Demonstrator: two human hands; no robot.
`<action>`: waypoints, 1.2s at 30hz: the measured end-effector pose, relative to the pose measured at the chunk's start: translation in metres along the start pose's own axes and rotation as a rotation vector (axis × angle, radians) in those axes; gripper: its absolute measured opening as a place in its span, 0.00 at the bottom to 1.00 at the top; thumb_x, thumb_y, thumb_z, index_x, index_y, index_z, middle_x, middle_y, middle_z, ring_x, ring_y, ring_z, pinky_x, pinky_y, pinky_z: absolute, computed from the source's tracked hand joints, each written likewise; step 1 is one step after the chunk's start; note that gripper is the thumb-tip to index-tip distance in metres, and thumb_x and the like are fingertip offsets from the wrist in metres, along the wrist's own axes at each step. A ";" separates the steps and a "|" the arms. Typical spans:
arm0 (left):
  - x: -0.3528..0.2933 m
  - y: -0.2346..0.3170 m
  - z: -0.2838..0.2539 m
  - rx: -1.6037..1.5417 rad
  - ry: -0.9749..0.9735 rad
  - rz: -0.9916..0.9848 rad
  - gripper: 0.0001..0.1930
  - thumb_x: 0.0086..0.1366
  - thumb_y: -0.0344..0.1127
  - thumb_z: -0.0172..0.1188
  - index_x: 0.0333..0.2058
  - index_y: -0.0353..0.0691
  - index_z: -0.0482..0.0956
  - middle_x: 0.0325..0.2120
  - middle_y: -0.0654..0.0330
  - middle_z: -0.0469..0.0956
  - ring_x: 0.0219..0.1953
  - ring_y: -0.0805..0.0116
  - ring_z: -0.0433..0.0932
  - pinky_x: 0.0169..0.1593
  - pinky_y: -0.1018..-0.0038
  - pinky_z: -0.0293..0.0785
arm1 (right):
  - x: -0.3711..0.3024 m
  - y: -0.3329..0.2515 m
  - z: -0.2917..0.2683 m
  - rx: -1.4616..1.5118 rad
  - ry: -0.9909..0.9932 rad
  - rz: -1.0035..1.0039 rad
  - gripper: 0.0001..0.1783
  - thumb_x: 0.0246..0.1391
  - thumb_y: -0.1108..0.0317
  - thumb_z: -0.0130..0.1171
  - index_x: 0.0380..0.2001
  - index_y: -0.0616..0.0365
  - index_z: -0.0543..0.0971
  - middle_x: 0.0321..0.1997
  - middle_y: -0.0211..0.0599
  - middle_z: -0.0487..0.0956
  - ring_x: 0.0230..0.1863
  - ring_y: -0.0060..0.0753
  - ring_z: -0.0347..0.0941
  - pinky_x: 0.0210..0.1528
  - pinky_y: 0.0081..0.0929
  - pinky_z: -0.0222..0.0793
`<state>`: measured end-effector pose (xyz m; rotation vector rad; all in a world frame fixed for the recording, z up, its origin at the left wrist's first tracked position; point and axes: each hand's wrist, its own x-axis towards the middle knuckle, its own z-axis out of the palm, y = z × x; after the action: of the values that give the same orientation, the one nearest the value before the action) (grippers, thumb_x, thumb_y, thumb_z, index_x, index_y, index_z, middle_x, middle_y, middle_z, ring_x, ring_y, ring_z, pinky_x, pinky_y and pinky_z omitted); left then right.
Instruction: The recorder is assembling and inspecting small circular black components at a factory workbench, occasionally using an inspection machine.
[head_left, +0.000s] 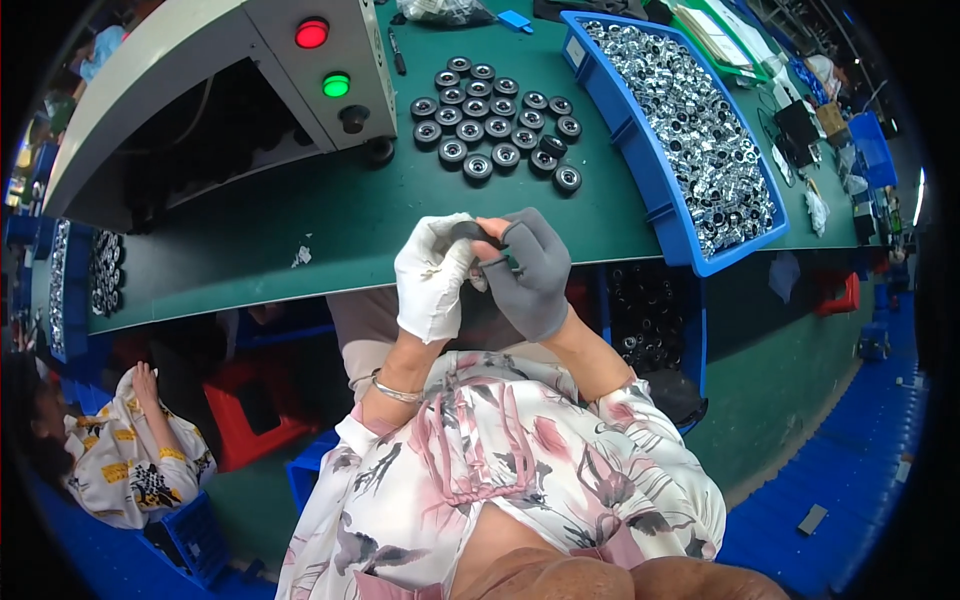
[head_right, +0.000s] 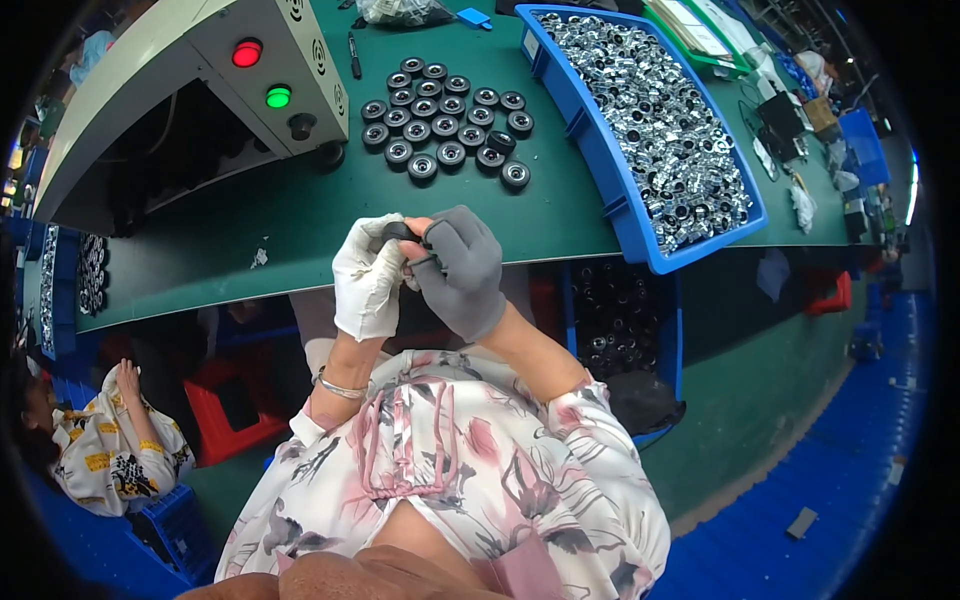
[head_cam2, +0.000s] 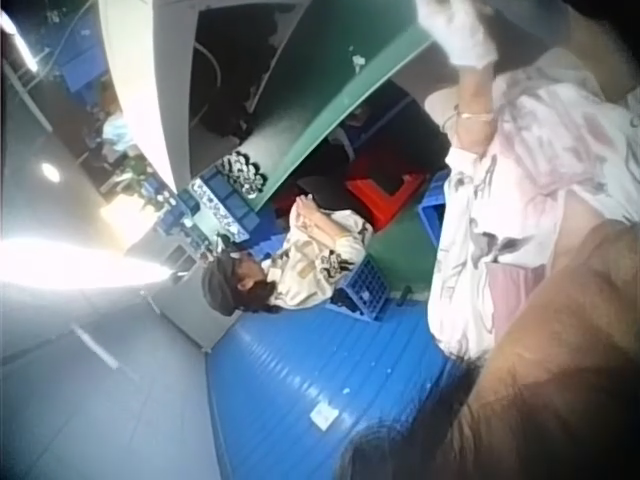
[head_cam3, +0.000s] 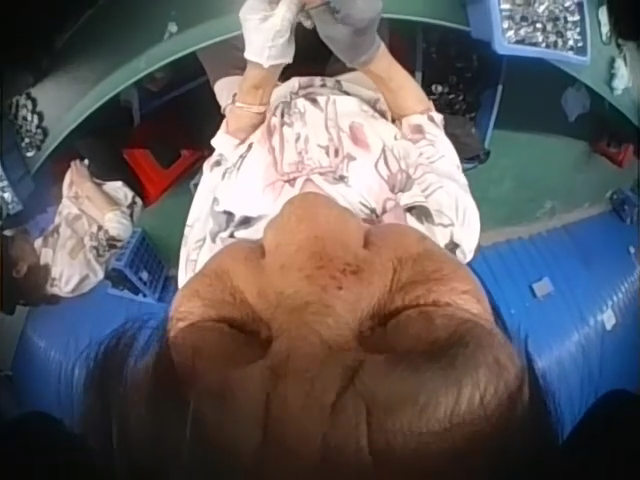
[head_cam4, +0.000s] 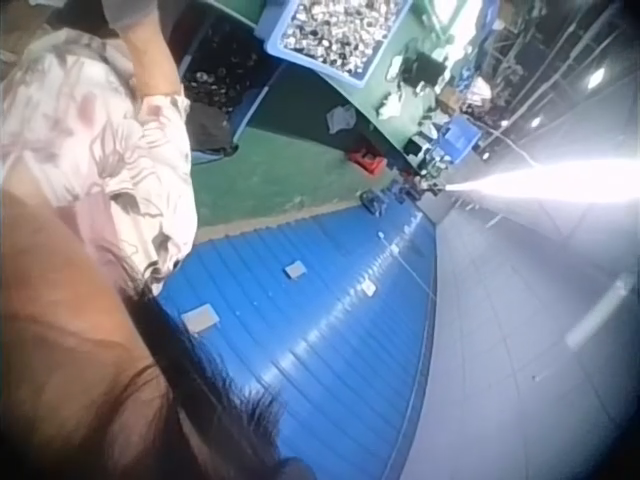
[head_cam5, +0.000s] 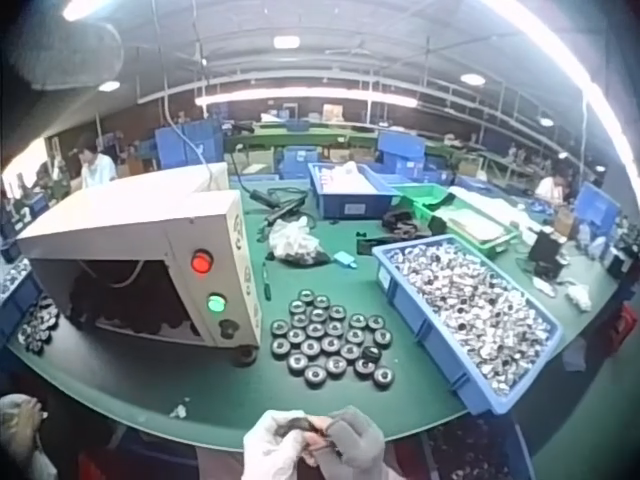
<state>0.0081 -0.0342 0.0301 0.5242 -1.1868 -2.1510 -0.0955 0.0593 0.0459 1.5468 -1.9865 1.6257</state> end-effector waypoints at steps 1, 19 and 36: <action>0.000 0.001 -0.001 0.099 -0.018 0.061 0.10 0.69 0.25 0.59 0.47 0.32 0.75 0.36 0.57 0.80 0.26 0.76 0.76 0.28 0.78 0.76 | 0.002 -0.002 0.000 0.071 -0.015 0.094 0.16 0.48 0.79 0.68 0.43 0.64 0.82 0.35 0.38 0.77 0.32 0.32 0.74 0.34 0.25 0.71; 0.021 -0.024 -0.002 -0.007 0.042 0.025 0.08 0.68 0.22 0.58 0.45 0.34 0.75 0.38 0.60 0.80 0.34 0.76 0.80 0.33 0.78 0.81 | 0.011 0.008 0.006 -0.044 0.055 0.019 0.12 0.48 0.80 0.68 0.39 0.64 0.84 0.31 0.37 0.77 0.29 0.30 0.73 0.32 0.24 0.69; 0.071 -0.028 0.015 0.763 0.180 0.236 0.04 0.58 0.22 0.58 0.34 0.32 0.76 0.24 0.54 0.81 0.28 0.68 0.82 0.36 0.72 0.78 | 0.013 0.037 0.025 -0.007 0.266 0.277 0.09 0.49 0.81 0.67 0.36 0.64 0.85 0.30 0.37 0.77 0.29 0.28 0.74 0.32 0.24 0.68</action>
<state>-0.0619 -0.0617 0.0109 0.8230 -1.8451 -1.3702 -0.1176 0.0271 0.0208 1.0210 -2.1230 1.8089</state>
